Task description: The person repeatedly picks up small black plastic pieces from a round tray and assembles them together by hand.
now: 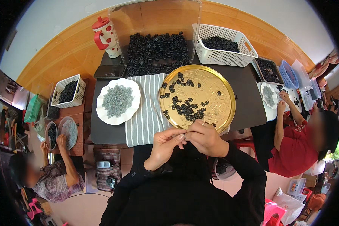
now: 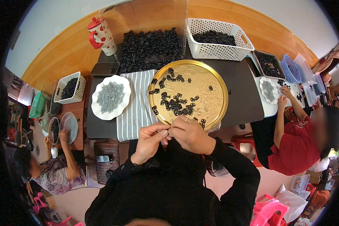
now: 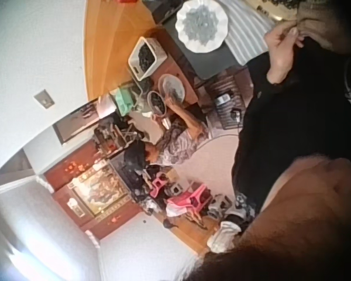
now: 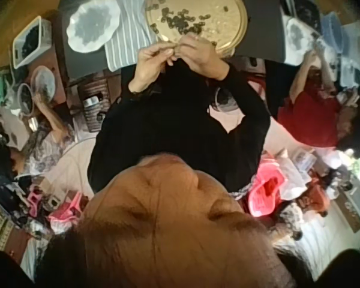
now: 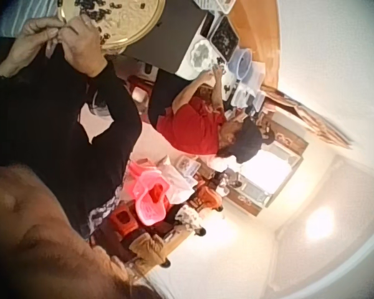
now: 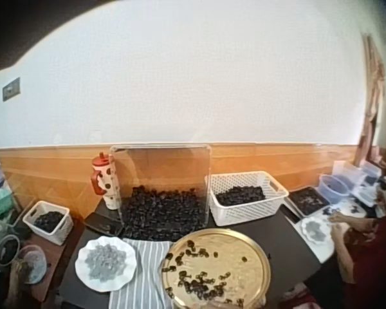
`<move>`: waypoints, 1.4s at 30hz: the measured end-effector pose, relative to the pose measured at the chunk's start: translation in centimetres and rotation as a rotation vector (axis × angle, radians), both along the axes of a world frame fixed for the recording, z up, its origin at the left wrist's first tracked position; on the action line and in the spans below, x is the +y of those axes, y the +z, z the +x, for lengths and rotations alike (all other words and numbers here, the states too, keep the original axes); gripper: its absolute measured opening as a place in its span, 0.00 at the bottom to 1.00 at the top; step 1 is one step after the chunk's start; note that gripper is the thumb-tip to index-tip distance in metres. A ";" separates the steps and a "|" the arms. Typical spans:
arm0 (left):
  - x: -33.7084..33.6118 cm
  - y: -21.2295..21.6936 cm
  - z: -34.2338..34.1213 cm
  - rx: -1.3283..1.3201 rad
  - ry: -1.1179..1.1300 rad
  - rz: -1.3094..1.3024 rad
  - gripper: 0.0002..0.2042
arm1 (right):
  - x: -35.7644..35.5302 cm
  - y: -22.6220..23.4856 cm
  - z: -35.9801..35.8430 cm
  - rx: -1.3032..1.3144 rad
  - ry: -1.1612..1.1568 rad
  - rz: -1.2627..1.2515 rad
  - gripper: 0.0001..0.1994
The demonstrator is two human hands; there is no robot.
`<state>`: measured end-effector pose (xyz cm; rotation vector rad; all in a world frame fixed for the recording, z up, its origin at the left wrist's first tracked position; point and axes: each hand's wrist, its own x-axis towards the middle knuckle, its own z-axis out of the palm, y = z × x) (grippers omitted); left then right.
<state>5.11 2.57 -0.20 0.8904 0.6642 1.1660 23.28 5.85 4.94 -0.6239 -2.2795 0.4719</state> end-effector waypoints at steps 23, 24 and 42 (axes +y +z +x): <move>-0.2 -0.6 -2.6 0.107 0.151 -0.004 0.13 | 0.7 -1.2 1.4 -0.447 0.013 0.150 0.10; -0.2 -0.5 -2.6 0.106 0.154 0.009 0.13 | 0.7 -1.2 1.4 -0.484 0.021 0.169 0.09; 1.9 1.0 -4.4 1.115 0.512 0.542 0.09 | -1.1 -2.3 1.7 0.296 -0.244 -0.539 0.07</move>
